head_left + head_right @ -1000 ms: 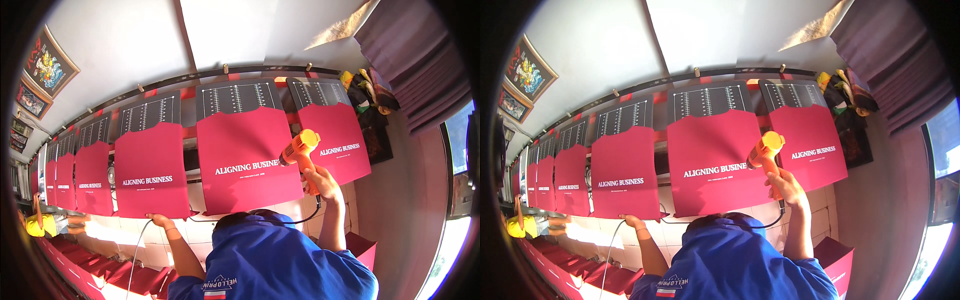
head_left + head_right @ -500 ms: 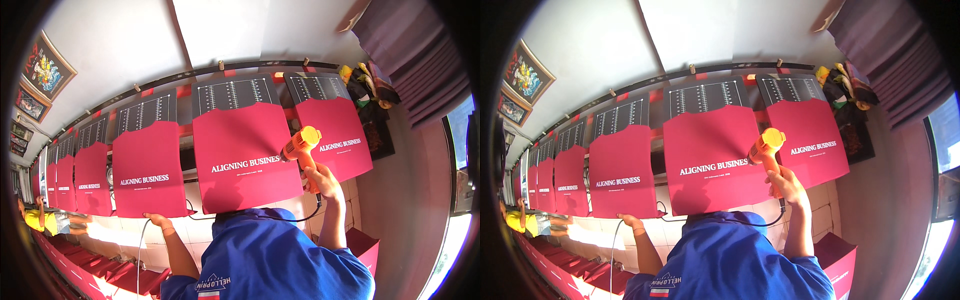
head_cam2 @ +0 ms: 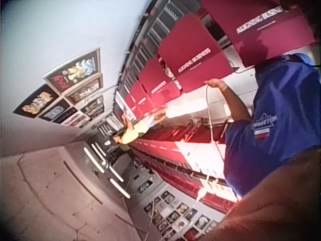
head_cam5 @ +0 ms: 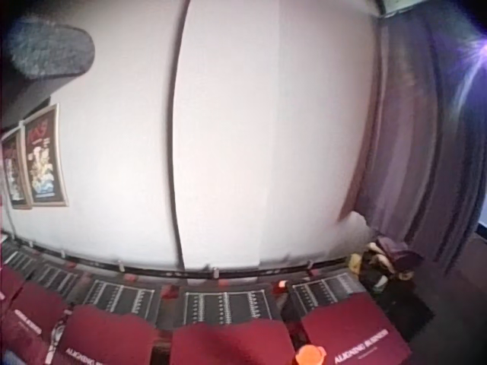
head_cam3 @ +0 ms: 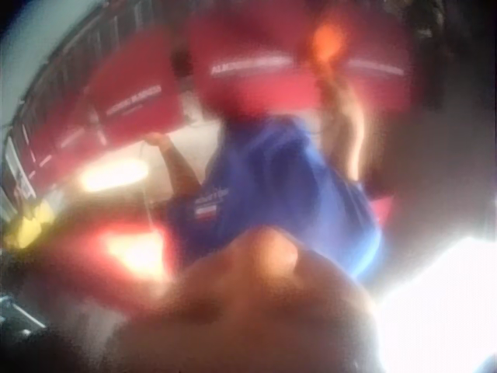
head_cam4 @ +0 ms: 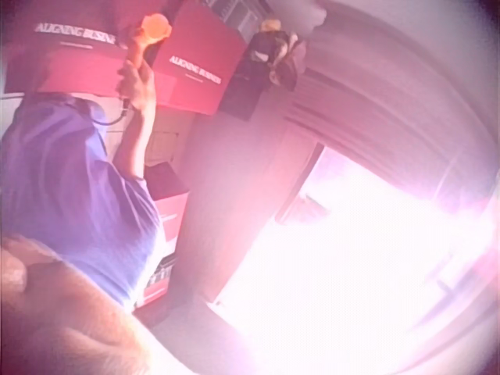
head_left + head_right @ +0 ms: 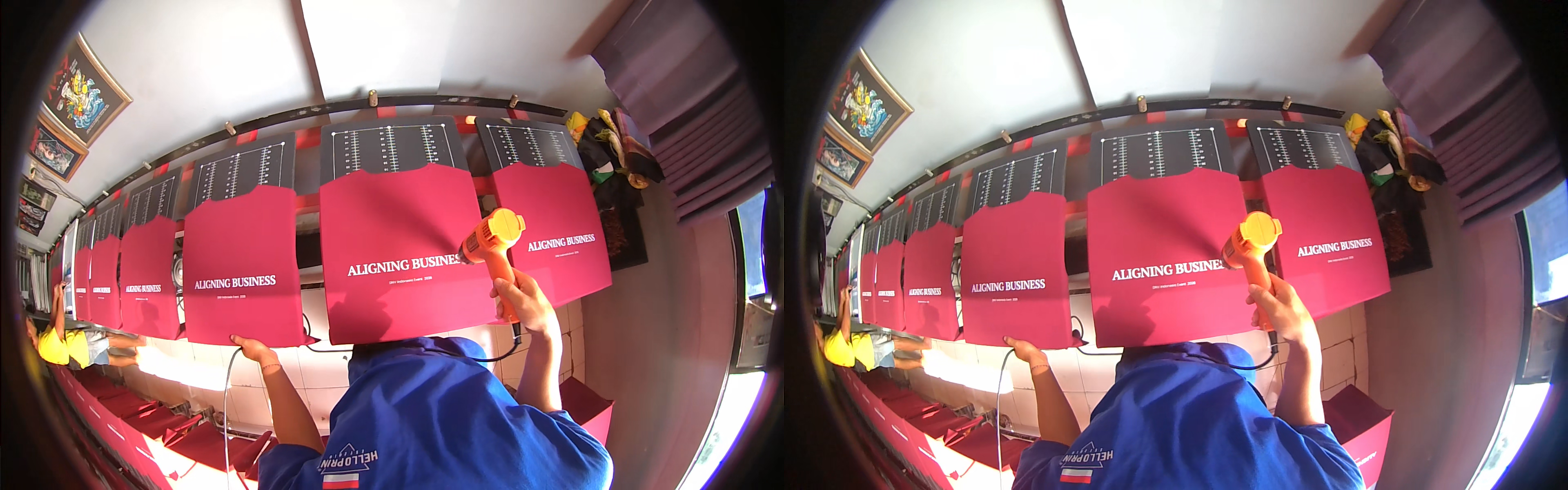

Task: The person uses a heat gun to dry the ink on several screen-printed red fabric panels by moving the tool back and forth over the printed logo on each piece across multiple stations of a printing press.

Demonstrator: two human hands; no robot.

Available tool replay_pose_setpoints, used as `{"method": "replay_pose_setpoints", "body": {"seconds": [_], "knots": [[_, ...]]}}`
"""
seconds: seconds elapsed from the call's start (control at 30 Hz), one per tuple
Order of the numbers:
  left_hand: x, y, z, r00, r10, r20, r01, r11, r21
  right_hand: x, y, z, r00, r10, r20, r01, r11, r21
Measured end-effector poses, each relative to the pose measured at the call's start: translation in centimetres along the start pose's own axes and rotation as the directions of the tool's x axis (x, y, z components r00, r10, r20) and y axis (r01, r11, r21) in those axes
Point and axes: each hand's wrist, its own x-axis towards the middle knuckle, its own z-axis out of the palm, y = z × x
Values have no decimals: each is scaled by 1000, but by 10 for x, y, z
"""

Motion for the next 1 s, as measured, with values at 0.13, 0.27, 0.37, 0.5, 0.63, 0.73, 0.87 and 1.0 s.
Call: {"method": "replay_pose_setpoints", "body": {"seconds": [0.13,0.27,0.37,0.5,0.63,0.73,0.87,1.0], "knots": [[10,-4,-5,1000,8,-20,-8,1000,-5,2,-5,2,998,35,43,-34,999,-17],[20,-10,-8,999,42,3,-42,999,-17,-2,-3,13,999,-27,-25,26,999,-35],[23,-12,-11,999,31,12,-31,999,-22,-3,-3,5,1000,1,8,-1,1000,-5],[20,-12,-7,999,38,5,-38,999,-10,-3,0,11,998,-12,-55,10,999,-49],[18,-9,-8,999,34,-9,-34,999,-20,1,0,8,1000,16,19,-17,998,54],[20,-11,-7,999,52,-4,-52,997,-49,6,5,14,999,1,44,-3,999,52],[11,-6,-2,1000,2,12,-2,999,-32,9,6,14,995,35,90,-33,999,-16],[20,-9,-6,999,27,23,-26,997,-69,9,4,27,999,-18,50,19,1000,-21]]}}
